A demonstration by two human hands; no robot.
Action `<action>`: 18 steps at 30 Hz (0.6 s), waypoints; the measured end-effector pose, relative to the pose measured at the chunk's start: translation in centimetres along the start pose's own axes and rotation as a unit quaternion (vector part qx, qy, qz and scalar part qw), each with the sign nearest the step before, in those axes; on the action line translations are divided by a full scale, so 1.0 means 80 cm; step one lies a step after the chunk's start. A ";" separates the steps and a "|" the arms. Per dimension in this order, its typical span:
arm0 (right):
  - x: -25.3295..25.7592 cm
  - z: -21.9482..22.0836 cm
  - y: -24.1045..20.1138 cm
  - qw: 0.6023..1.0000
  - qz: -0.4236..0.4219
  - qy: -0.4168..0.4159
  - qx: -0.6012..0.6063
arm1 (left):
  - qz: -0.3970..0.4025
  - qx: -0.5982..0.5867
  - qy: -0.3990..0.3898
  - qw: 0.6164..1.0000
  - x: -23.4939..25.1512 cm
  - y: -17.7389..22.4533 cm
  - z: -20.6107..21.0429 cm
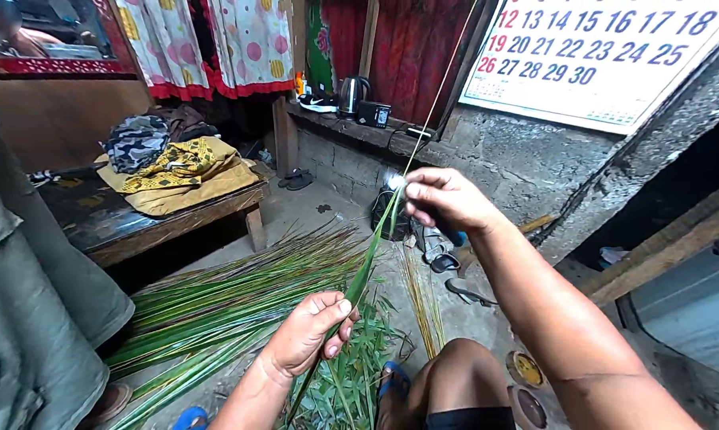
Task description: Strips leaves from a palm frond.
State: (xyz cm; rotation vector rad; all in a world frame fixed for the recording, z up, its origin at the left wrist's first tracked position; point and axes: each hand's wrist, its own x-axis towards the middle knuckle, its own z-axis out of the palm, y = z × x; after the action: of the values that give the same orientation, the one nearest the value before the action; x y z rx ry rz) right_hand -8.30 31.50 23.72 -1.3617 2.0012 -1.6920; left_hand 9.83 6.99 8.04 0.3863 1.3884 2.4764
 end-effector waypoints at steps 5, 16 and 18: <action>-0.017 0.010 -0.001 0.995 0.089 0.016 0.036 | 0.032 0.095 0.078 0.992 0.004 -0.003 0.007; -0.053 0.044 0.038 0.993 0.077 0.023 0.086 | 0.100 0.273 0.140 0.946 0.002 -0.009 0.018; -0.041 0.033 0.022 0.993 0.078 0.035 0.080 | 0.096 0.265 0.120 0.952 0.002 -0.008 0.016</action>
State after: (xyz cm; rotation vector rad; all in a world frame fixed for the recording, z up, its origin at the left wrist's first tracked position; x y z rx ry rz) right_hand -5.61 31.95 19.99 -1.0785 1.9042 -1.8081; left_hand 10.20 8.39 8.20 0.3447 2.2227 2.3178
